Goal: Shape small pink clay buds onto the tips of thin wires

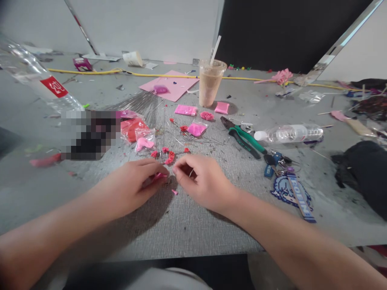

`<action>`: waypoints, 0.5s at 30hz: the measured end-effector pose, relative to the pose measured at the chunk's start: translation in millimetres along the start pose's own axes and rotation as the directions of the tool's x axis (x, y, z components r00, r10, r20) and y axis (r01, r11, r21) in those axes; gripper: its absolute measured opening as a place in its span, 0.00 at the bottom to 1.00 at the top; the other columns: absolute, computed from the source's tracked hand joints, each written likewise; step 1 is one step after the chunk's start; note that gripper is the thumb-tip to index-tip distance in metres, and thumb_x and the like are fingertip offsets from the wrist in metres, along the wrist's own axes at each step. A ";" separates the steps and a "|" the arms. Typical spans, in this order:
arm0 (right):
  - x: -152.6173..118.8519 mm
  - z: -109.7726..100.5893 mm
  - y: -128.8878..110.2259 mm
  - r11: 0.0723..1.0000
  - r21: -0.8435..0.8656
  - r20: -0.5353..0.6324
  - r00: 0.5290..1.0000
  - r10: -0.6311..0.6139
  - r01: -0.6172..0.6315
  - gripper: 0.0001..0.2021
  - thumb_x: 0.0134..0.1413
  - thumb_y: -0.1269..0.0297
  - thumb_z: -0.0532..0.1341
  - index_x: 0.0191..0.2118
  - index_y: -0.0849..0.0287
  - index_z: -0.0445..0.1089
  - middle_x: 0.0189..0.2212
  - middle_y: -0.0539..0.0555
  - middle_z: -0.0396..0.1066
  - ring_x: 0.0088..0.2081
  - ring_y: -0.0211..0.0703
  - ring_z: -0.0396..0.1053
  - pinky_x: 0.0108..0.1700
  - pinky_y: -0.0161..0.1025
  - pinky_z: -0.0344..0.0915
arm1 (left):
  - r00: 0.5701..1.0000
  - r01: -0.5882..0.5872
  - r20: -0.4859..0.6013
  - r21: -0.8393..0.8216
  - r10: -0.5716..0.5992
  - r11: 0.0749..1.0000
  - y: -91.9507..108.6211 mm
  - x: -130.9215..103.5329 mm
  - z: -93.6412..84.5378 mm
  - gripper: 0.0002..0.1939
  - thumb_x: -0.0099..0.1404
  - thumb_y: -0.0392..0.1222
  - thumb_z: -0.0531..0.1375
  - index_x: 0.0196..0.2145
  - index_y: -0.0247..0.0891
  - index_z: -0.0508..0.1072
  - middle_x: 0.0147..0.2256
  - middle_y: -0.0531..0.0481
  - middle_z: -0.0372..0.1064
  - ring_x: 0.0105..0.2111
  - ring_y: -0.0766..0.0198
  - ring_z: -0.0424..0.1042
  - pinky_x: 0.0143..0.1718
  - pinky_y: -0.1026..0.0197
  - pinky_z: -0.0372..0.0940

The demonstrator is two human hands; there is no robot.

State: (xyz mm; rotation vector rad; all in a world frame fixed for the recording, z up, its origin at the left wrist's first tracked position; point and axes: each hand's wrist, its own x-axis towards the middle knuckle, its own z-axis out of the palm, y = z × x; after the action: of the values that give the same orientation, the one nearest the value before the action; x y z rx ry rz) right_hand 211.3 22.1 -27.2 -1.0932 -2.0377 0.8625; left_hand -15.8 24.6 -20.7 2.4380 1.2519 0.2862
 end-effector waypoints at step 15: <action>-3.2 3.9 -1.9 1.000 -0.028 0.132 0.991 -0.008 0.011 0.08 0.70 0.62 0.61 0.39 0.57 0.74 0.30 0.49 0.77 0.32 0.37 0.72 0.36 0.36 0.65 | 0.991 0.136 -0.014 0.129 -0.135 0.982 -11.4 -1.6 -14.2 0.11 0.70 0.48 0.59 0.39 0.39 0.76 0.40 0.43 0.75 0.40 0.49 0.75 0.42 0.48 0.67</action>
State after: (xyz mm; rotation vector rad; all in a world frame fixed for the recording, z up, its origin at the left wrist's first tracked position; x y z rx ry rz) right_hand 208.7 17.6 -28.7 -1.0661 -2.1681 0.9249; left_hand -30.0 32.8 -12.7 2.4447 1.4736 0.1775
